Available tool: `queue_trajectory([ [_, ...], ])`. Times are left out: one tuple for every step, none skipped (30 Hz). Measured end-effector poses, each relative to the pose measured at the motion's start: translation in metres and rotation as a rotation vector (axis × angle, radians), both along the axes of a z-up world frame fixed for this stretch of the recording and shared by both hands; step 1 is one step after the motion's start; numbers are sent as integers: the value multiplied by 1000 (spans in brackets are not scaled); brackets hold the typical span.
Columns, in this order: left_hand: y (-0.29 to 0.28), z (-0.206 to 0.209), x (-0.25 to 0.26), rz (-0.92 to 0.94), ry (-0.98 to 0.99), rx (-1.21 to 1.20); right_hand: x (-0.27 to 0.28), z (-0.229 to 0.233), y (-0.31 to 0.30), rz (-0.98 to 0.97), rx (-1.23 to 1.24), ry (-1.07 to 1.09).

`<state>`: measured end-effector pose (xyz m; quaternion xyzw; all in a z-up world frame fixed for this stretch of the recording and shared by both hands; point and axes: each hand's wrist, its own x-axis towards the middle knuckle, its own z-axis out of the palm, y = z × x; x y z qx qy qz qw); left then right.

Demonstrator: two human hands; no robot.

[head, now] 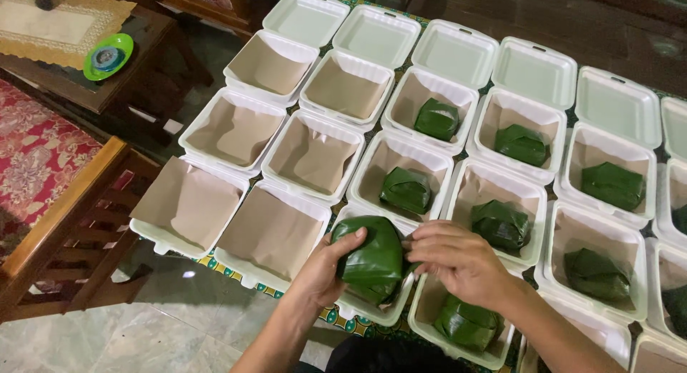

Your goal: Wrapping portions of white rice in banana leaves and placing them in styrofoam containers.

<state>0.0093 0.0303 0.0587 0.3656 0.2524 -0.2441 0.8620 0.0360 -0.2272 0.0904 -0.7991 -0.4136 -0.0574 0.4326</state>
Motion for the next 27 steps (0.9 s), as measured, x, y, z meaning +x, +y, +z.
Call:
queue_trajectory([
  [0,0,-1,0,1,-1,1,-1,-2,0,-1,1],
  [0,0,-2,-18,-8,-60,1,-3,-3,5,42,188],
  [1,0,-2,-35,-18,-117,2,-4,-4,11,87,374],
  [0,4,-2,-35,-18,-117,3,-3,-3,11,87,374],
  [-1,8,-2,-40,-25,-78,4,-2,-2,-65,56,476],
  [-3,12,-2,-46,-32,-39,4,-1,-1,-140,24,578],
  [-4,10,-3,-46,-33,-39,6,-6,0,-140,24,577],
  [-5,9,-4,-50,-55,-32,7,-11,1,-152,71,628],
  [-5,8,-5,-54,-75,-24,9,-16,3,-163,119,681],
  [-5,9,-6,-53,-75,-24,8,-25,5,-162,120,681],
  [-6,9,-6,-50,-108,-27,7,-34,6,-178,169,697],
  [-6,9,-7,-48,-140,-29,7,-43,7,-194,218,713],
  [-7,9,-8,-48,-141,-31,5,-43,13,-194,217,713],
  [-7,8,-8,-46,-180,-18,4,-43,19,-211,329,818],
  [-6,8,-10,-42,-218,-5,3,-43,26,-227,442,922],
  [-6,9,-10,-41,-218,-5,2,-38,29,-225,441,923],
  [-6,10,-11,-45,-218,29,0,-34,33,-173,508,815],
  [-5,11,-12,-50,-218,64,-1,-29,36,-120,573,706],
  [-5,9,-12,-50,-217,64,-3,-33,37,-120,573,707],
  [-5,6,-12,-39,-239,126,-5,-38,37,-256,549,649],
  [-5,4,-13,-26,-260,186,-7,-42,37,-391,521,590],
  [-6,7,-12,-25,-259,185,-9,-42,38,-390,519,591],
  [-6,10,-10,-14,-254,167,-11,-42,40,-493,343,563],
  [-7,13,-8,-3,-248,149,-13,-41,41,-591,166,532],
  [-8,13,-7,-1,-249,149,-16,-37,45,-590,166,531],
  [-9,13,-6,-1,-272,186,-20,-33,50,-612,194,607],
  [-10,13,-5,0,-292,223,-24,-29,54,-635,221,687],
])
